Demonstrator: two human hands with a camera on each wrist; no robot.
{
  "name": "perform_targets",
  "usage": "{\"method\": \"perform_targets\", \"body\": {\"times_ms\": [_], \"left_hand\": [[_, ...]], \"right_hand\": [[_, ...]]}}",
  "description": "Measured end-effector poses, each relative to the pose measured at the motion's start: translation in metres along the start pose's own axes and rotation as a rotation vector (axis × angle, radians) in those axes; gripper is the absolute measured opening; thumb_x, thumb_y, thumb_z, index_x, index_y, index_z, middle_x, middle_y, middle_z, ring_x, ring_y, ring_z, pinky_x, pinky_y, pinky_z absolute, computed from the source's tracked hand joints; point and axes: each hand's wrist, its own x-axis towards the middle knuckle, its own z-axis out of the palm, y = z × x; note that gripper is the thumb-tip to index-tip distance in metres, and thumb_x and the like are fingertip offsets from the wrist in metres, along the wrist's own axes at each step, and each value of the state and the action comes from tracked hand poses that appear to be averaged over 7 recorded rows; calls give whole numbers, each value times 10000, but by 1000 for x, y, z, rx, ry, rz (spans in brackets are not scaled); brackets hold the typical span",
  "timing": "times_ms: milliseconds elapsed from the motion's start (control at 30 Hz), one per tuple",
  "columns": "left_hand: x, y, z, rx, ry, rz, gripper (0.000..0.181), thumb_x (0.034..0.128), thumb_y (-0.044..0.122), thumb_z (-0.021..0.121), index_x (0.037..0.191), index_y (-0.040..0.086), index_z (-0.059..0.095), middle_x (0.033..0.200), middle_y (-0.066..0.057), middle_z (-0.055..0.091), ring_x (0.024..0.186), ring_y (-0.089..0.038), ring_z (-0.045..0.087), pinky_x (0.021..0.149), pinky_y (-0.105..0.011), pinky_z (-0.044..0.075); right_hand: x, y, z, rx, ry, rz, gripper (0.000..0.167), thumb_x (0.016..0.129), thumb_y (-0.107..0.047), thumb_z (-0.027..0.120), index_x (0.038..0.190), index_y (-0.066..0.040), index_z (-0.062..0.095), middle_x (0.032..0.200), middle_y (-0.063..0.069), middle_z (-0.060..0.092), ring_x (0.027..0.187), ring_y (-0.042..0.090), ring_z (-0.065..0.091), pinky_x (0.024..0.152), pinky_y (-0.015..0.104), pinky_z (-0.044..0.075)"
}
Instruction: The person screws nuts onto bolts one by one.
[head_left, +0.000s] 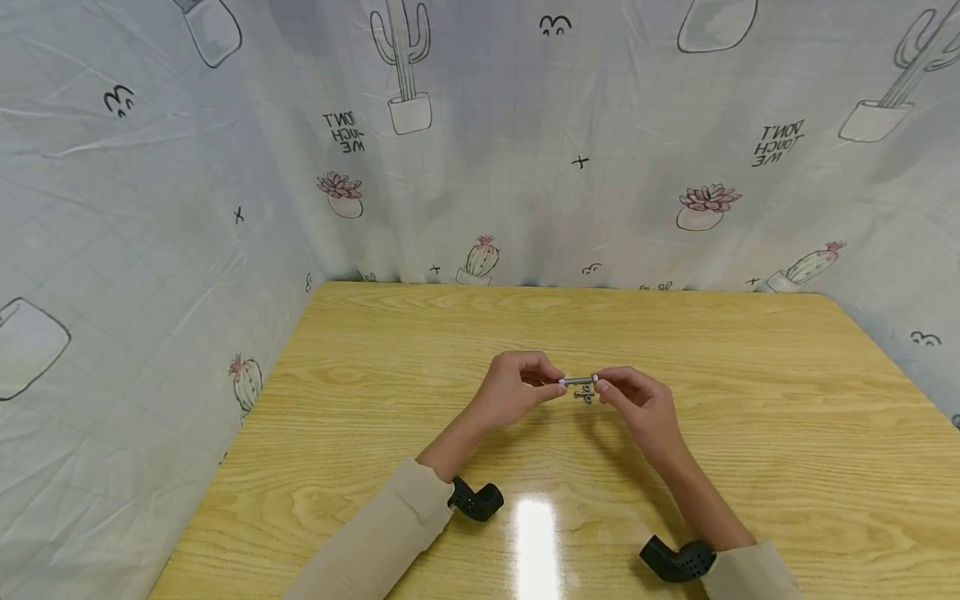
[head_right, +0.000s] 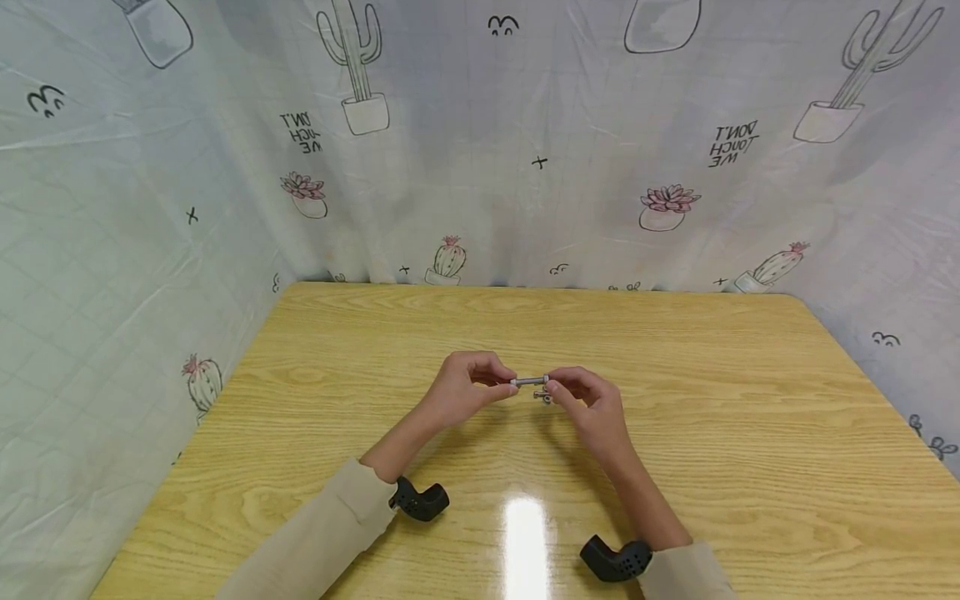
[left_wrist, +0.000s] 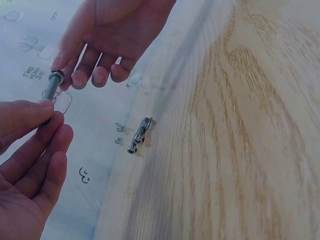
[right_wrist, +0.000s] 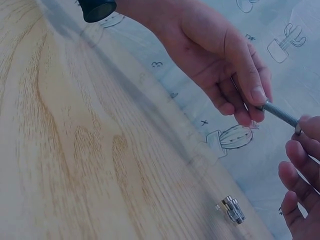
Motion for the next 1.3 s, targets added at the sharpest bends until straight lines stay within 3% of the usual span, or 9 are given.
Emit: {"method": "perform_targets", "body": {"times_ms": [200,400,533,767,1100,1300], "left_hand": [[1,0,1,-9,-10,-3,35,866,185,734,888,157,737,902,-21,698,825,-123,663,765,-217,555],[2,-1,1,-21,-6,21,43,864,174,737,884,136,733,896,-31,705,818,-125,667,755,-218,556],[1,-2,0,-26,4,28,41,866,177,735,884,141,730,903,-35,708,823,-135,667,761,-224,556],[1,-2,-1,-35,10,10,40,869,181,732,885,145,728,917,-30,703,837,-142,675,772,-230,558],[1,-2,-1,-31,5,6,42,869,181,734,898,152,730,911,-2,700,818,-75,666,776,-223,561],[0,-1,-1,-35,2,5,31,867,177,735,892,159,731,909,-2,700,819,-78,667,772,-222,561]], "right_hand": [[0,-2,0,8,7,22,192,944,-26,596,969,163,615,816,38,668,717,153,608,701,235,536],[0,-2,1,-53,11,45,223,980,-75,552,929,126,633,766,-3,649,700,122,591,701,217,506],[0,-1,0,-80,14,22,233,1007,-98,504,1019,85,647,818,-75,667,699,109,595,677,249,477],[0,-2,-3,-2,-61,-54,285,956,-7,565,1227,80,581,1106,-64,660,841,144,642,755,216,543],[0,-3,-3,-11,-79,-68,241,932,12,596,1157,94,614,1072,-71,665,846,249,620,735,220,552],[0,-2,-1,12,-54,-69,208,925,32,595,1117,101,632,1035,-26,689,822,187,631,719,222,546]]}}
